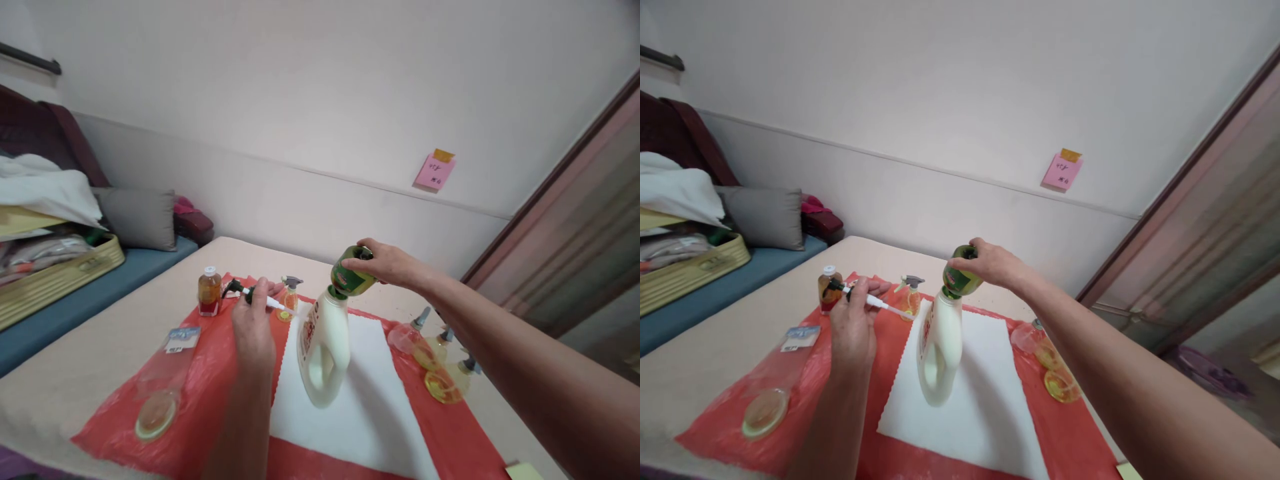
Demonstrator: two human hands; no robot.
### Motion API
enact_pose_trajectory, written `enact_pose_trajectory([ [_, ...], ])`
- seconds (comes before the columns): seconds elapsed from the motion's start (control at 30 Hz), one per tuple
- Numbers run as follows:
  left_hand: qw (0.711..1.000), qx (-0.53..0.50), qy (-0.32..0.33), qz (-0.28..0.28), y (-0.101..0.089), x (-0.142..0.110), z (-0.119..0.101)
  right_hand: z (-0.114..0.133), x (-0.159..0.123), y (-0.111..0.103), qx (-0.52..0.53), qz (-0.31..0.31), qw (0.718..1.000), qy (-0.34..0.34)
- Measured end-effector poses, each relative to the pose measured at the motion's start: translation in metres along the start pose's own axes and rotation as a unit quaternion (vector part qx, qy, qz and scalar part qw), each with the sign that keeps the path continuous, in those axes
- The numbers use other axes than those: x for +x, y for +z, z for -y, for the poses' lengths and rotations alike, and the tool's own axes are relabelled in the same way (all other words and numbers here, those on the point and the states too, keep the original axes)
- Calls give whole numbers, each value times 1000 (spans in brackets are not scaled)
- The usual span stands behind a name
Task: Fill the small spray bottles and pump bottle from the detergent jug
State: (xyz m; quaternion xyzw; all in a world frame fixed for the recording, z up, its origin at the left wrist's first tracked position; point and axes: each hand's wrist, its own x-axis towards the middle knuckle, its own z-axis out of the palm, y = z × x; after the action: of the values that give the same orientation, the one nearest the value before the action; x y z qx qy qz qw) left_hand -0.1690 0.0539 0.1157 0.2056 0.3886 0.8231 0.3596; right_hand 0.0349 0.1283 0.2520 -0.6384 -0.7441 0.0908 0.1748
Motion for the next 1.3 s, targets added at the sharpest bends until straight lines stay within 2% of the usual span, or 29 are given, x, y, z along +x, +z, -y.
enact_pose_trajectory([
  [0.1,1000,16,-2,13,2,-3,2,-11,-12,3,9,-31,999,-21],
  [0.17,999,27,-5,18,4,-5,4,-22,-24,8,55,-71,996,-25],
  [0.23,999,34,-7,22,8,-9,7,-37,-38,18,128,-110,986,-12],
  [0.3,999,40,-10,32,12,-13,12,-56,-55,37,241,-134,961,13],
  [0.37,998,44,-18,47,17,-18,18,-76,-73,61,411,-137,900,44],
  [0.4,997,45,-22,54,20,-21,21,-86,-83,75,502,-135,851,75],
  [0.47,996,48,-33,70,27,-28,29,-102,-103,102,665,-109,728,123],
  [0.53,994,50,-42,87,35,-38,37,-115,-123,125,764,-58,622,163],
  [0.6,992,46,-49,104,42,-49,44,-126,-140,143,812,-27,553,185],
  [0.67,992,34,-53,111,48,-60,48,-135,-155,156,833,-26,516,198],
  [0.77,993,10,-55,108,55,-74,50,-146,-169,167,843,-18,491,218],
  [0.9,994,-20,-34,104,62,-83,49,-153,-174,169,842,4,494,217],
  [1.03,990,18,-48,130,67,-90,56,-154,-174,166,848,6,489,205],
  [1.2,982,67,-83,158,68,-106,75,-146,-177,167,860,14,470,199],
  [1.3,970,115,-99,191,67,-118,85,-139,-180,171,872,8,459,167],
])
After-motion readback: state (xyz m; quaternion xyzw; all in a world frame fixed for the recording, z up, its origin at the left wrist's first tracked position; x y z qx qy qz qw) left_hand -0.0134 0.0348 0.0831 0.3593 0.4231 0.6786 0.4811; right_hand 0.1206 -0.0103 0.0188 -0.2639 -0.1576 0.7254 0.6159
